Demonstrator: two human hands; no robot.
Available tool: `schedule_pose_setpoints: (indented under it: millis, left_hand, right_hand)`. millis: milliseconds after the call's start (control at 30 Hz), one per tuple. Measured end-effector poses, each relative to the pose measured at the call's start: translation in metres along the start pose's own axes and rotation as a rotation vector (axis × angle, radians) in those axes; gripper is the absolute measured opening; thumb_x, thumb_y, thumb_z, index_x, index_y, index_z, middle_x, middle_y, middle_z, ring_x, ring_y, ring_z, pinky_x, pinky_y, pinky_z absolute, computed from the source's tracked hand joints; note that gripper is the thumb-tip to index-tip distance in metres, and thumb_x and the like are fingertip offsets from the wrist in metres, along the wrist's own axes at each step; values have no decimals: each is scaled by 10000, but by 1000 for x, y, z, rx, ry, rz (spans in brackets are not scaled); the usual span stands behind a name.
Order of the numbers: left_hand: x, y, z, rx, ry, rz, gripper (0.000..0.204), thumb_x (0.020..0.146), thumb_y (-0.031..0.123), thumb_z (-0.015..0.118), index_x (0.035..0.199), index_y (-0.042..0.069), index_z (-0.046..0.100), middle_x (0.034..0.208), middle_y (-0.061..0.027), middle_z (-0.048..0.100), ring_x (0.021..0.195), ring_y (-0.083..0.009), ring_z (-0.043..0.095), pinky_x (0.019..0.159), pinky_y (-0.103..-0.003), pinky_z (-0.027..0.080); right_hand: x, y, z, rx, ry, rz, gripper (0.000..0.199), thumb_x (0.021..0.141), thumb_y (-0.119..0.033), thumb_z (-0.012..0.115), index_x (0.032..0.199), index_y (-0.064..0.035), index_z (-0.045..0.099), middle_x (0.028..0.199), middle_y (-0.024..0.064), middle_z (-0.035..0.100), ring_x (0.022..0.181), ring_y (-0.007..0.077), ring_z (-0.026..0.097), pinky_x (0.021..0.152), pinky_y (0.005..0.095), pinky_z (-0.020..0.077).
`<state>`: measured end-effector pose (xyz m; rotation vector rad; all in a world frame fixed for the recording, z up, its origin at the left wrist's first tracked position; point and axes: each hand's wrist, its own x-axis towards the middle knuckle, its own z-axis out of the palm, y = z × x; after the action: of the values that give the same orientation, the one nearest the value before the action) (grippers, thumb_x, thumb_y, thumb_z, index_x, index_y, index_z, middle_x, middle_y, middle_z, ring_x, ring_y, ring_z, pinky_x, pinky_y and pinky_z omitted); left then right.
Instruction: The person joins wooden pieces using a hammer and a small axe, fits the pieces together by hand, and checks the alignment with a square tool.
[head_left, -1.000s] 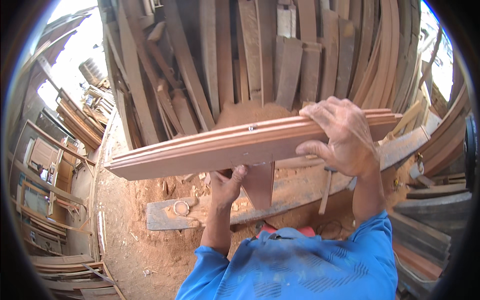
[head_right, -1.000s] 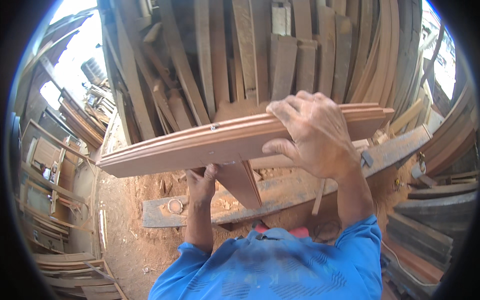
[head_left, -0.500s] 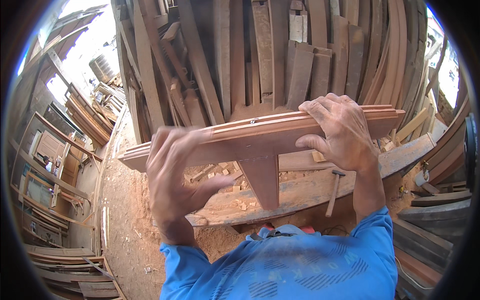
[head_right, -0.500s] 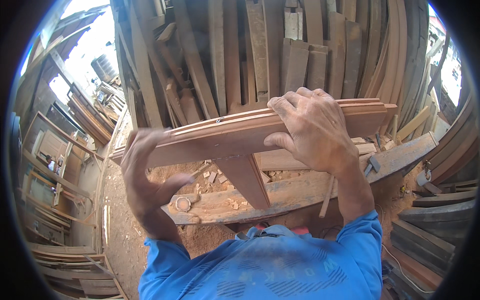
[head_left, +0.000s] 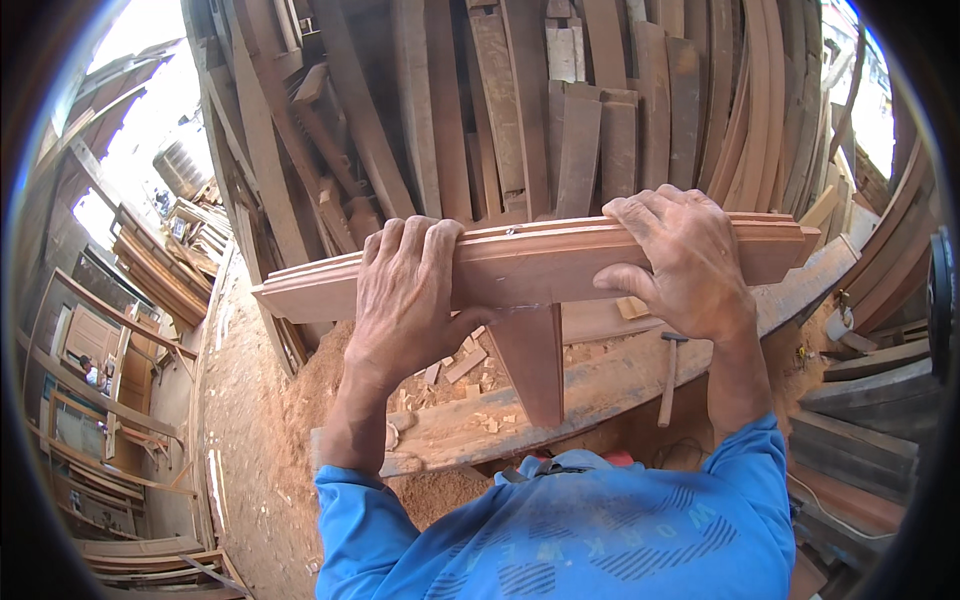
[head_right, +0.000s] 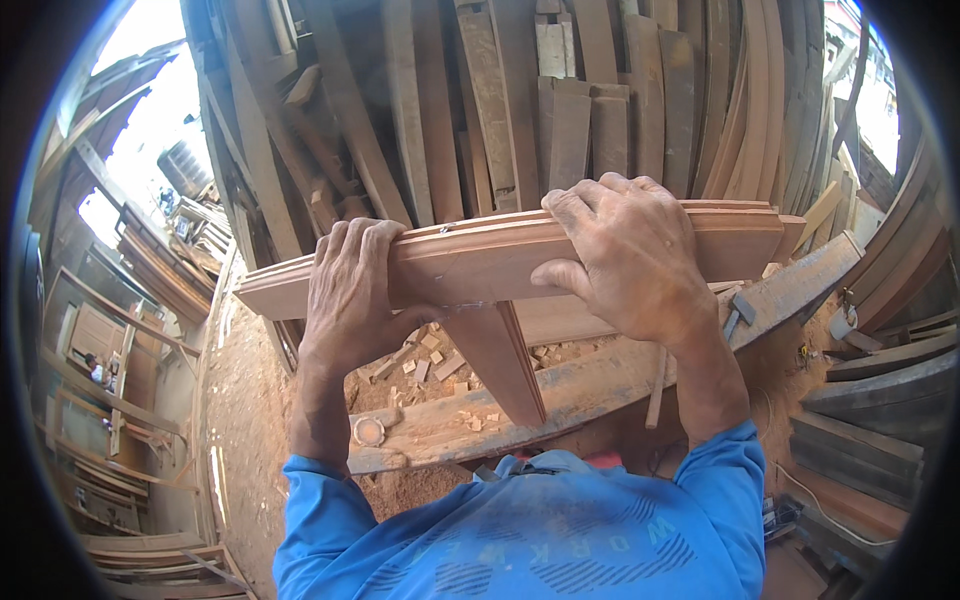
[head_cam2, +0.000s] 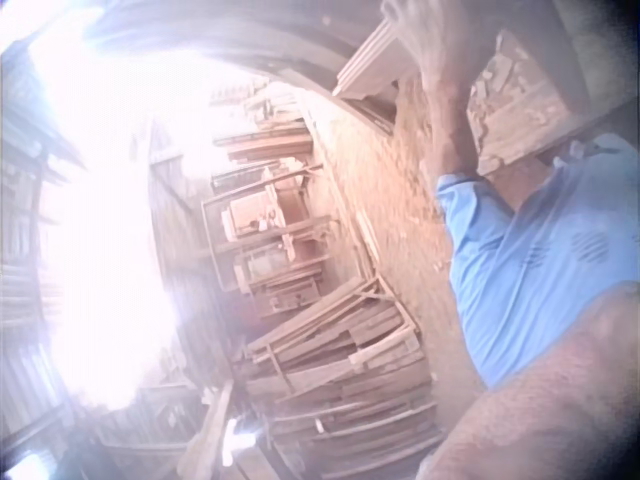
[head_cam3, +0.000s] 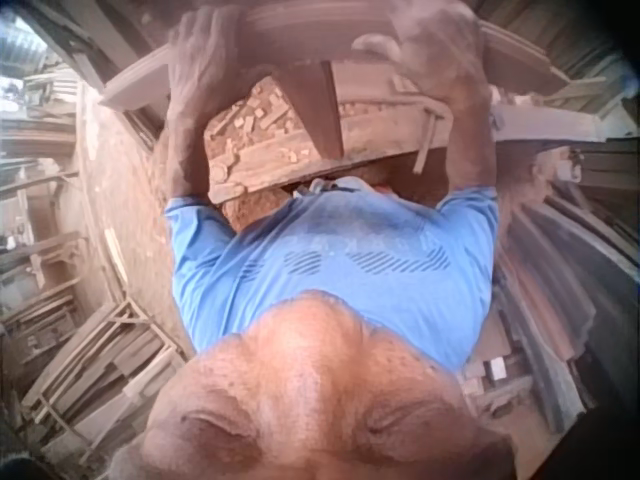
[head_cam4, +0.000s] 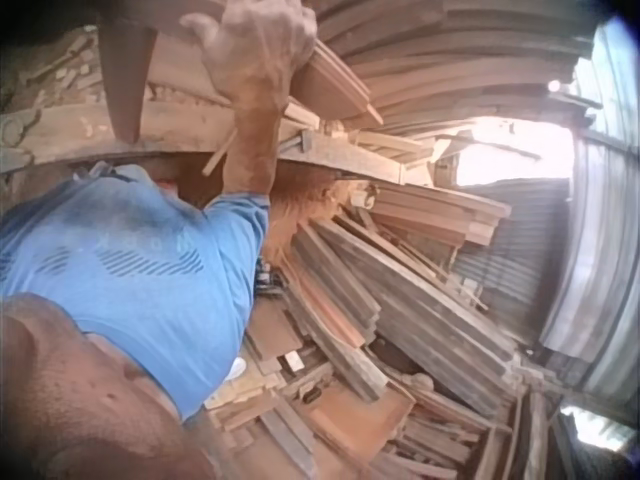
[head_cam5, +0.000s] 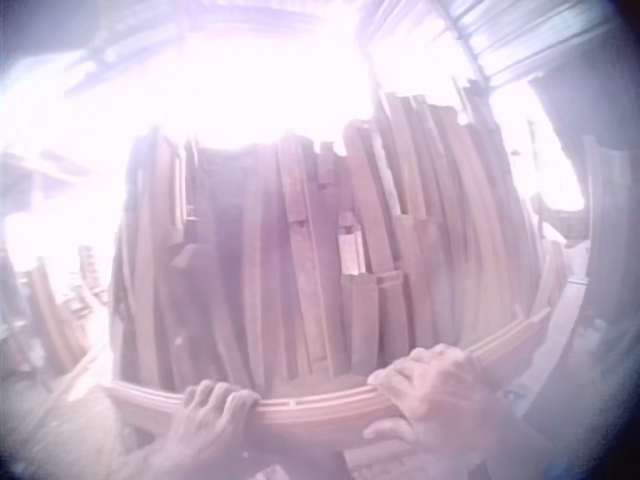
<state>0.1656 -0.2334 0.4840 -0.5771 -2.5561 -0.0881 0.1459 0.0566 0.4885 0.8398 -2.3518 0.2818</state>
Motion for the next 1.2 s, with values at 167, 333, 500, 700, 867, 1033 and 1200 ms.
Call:
schedule_pose_setpoints:
  millis: [167,333,500,700,867,1033,1200]
  left_hand:
    - [2,-2,11,-17,63,48,857,605,401,936,1268,68,507,1163,-118,554,1131,-318,516,1019,-486,378]
    - [1,0,8,-26,60,50,866,602,399,934,1278,68,505,1181,-121,555,1139,-323,517,1019,-486,378]
    - [-3,-1,10,-49,111,53,878,611,411,933,1301,74,507,1288,-138,556,1220,-309,506,1058,-476,358]
    - [-74,-31,56,-941,231,435,655,729,428,908,1149,22,612,1220,-162,647,1178,-251,596,972,-386,465]
    - [-109,-10,164,-1303,209,-543,559,793,339,880,1139,-18,623,1115,-135,681,1097,-225,634,925,-351,506]
    - [-56,15,160,-1775,297,-402,590,814,228,874,1259,-41,595,1144,-102,674,1114,-204,611,986,-360,477]
    - [-52,16,162,-1877,362,-389,477,840,181,852,1217,-15,633,1127,-84,687,1054,-181,627,952,-352,489]
  right_hand:
    - [-3,1,-1,-44,-19,23,668,716,-481,815,1188,-34,662,1023,149,698,970,330,648,875,465,482]
    - [-3,3,0,-36,-8,25,676,708,-488,817,1190,-39,662,1026,144,701,973,335,648,878,466,479]
    - [-1,2,-1,-34,0,6,666,706,-471,827,1178,-26,676,1028,142,710,979,315,659,890,452,486]
    - [-5,5,0,-58,34,6,616,718,-418,844,1160,-16,693,1013,132,723,962,285,672,894,433,506]
    - [-1,1,-3,-58,11,25,593,717,-395,848,1149,-18,698,1019,146,724,964,305,669,891,440,503]
    - [0,-6,-1,-78,37,-6,591,724,-393,842,1157,-19,692,1011,145,722,964,309,666,890,443,495]
    - [-1,-16,-4,-51,45,-21,609,719,-411,837,1158,-14,691,1031,138,718,960,294,659,883,438,488]
